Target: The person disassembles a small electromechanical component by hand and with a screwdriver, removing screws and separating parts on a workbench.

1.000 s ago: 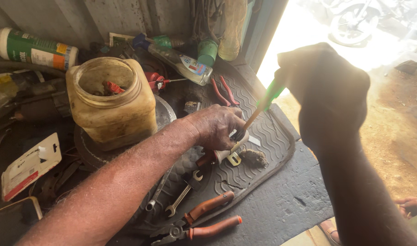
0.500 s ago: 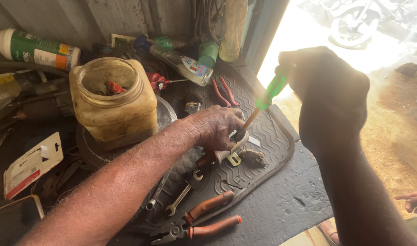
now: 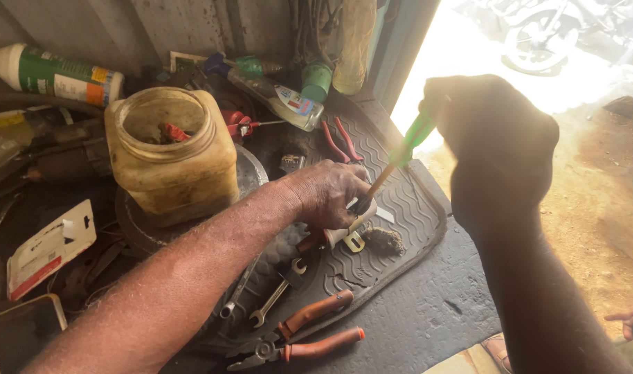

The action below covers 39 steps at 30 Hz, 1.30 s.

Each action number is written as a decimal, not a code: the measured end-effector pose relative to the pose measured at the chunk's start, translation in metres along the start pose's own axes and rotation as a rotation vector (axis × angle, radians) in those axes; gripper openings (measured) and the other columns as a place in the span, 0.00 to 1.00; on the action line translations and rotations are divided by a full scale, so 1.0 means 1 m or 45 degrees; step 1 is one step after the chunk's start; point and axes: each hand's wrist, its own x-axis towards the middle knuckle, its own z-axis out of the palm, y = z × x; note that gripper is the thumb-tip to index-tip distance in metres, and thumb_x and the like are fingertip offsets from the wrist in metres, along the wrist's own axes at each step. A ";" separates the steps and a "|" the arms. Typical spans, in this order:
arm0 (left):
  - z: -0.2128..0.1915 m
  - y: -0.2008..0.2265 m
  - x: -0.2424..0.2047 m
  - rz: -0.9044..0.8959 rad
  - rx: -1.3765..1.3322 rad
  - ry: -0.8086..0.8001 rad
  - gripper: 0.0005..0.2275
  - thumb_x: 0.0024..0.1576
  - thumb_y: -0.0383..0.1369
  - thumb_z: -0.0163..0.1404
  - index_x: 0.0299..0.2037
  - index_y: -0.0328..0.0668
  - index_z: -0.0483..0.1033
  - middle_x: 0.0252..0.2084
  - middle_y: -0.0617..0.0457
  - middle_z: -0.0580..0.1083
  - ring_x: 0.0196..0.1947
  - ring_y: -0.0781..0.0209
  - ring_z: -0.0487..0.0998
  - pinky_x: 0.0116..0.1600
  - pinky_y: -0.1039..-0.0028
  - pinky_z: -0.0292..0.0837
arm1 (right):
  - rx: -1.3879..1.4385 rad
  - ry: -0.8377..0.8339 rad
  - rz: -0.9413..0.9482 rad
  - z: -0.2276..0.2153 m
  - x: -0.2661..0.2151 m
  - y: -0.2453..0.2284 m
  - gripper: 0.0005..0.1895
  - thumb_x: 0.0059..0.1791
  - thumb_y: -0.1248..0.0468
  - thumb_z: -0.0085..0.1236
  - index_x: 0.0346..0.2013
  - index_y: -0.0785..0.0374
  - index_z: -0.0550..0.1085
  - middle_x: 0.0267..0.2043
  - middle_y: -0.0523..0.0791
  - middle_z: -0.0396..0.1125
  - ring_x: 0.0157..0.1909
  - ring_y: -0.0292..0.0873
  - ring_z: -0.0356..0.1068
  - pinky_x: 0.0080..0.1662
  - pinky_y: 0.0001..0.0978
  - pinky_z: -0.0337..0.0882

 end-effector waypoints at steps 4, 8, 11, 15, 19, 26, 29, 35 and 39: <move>0.000 0.001 0.002 -0.052 -0.026 -0.006 0.15 0.49 0.41 0.60 0.48 0.59 0.80 0.56 0.51 0.73 0.55 0.48 0.76 0.58 0.60 0.72 | -0.081 -0.020 -0.033 -0.002 -0.002 0.000 0.16 0.60 0.67 0.40 0.52 0.75 0.74 0.54 0.54 0.73 0.45 0.40 0.70 0.45 0.27 0.70; 0.001 0.000 0.000 -0.014 0.013 0.006 0.15 0.50 0.40 0.59 0.48 0.60 0.80 0.56 0.50 0.73 0.55 0.47 0.77 0.59 0.60 0.72 | -0.003 -0.066 -0.158 -0.001 0.000 0.004 0.15 0.61 0.65 0.42 0.50 0.75 0.73 0.47 0.53 0.72 0.42 0.41 0.73 0.46 0.29 0.72; 0.004 0.000 0.001 0.002 0.010 0.014 0.14 0.51 0.42 0.59 0.48 0.61 0.81 0.56 0.50 0.73 0.55 0.47 0.77 0.59 0.60 0.72 | -0.023 -0.055 -0.257 -0.001 -0.002 0.008 0.16 0.62 0.64 0.42 0.50 0.76 0.72 0.49 0.55 0.72 0.45 0.44 0.73 0.48 0.31 0.74; 0.003 0.000 -0.001 -0.022 -0.027 0.014 0.14 0.51 0.41 0.59 0.47 0.61 0.81 0.55 0.52 0.73 0.54 0.49 0.77 0.58 0.61 0.73 | 0.090 -0.079 -0.223 0.003 -0.003 0.009 0.15 0.62 0.64 0.43 0.52 0.75 0.73 0.47 0.54 0.71 0.46 0.44 0.73 0.49 0.31 0.75; 0.002 0.002 0.004 -0.012 0.006 0.011 0.12 0.52 0.39 0.58 0.47 0.60 0.81 0.53 0.51 0.73 0.53 0.49 0.77 0.57 0.61 0.72 | -0.095 0.074 -0.253 0.002 -0.002 0.007 0.10 0.61 0.69 0.48 0.48 0.76 0.73 0.47 0.55 0.72 0.43 0.46 0.75 0.46 0.32 0.78; 0.000 0.007 -0.006 0.062 -0.033 0.154 0.05 0.51 0.34 0.57 0.34 0.46 0.82 0.52 0.53 0.72 0.54 0.51 0.76 0.57 0.62 0.72 | -0.636 0.208 -0.193 -0.028 -0.012 -0.002 0.09 0.62 0.70 0.48 0.47 0.75 0.74 0.46 0.54 0.72 0.43 0.45 0.75 0.45 0.32 0.77; -0.003 0.013 -0.007 0.163 0.033 0.290 0.05 0.52 0.33 0.57 0.32 0.42 0.80 0.50 0.50 0.71 0.52 0.49 0.75 0.55 0.61 0.71 | -0.692 0.223 -0.165 -0.042 -0.020 -0.005 0.09 0.62 0.70 0.48 0.47 0.75 0.74 0.46 0.54 0.72 0.43 0.45 0.75 0.45 0.32 0.77; 0.035 0.055 -0.021 0.279 0.245 0.469 0.03 0.54 0.31 0.53 0.31 0.42 0.78 0.43 0.50 0.72 0.52 0.53 0.73 0.59 0.57 0.65 | -0.706 0.252 -0.079 -0.049 -0.039 -0.009 0.09 0.62 0.70 0.48 0.47 0.74 0.74 0.46 0.54 0.72 0.43 0.45 0.75 0.45 0.32 0.76; 0.088 0.079 -0.018 0.237 0.558 0.504 0.07 0.52 0.30 0.47 0.29 0.44 0.81 0.44 0.51 0.75 0.59 0.51 0.71 0.72 0.48 0.50 | -0.708 0.264 -0.043 -0.058 -0.051 -0.005 0.08 0.62 0.70 0.49 0.47 0.74 0.74 0.46 0.54 0.72 0.43 0.45 0.74 0.45 0.32 0.76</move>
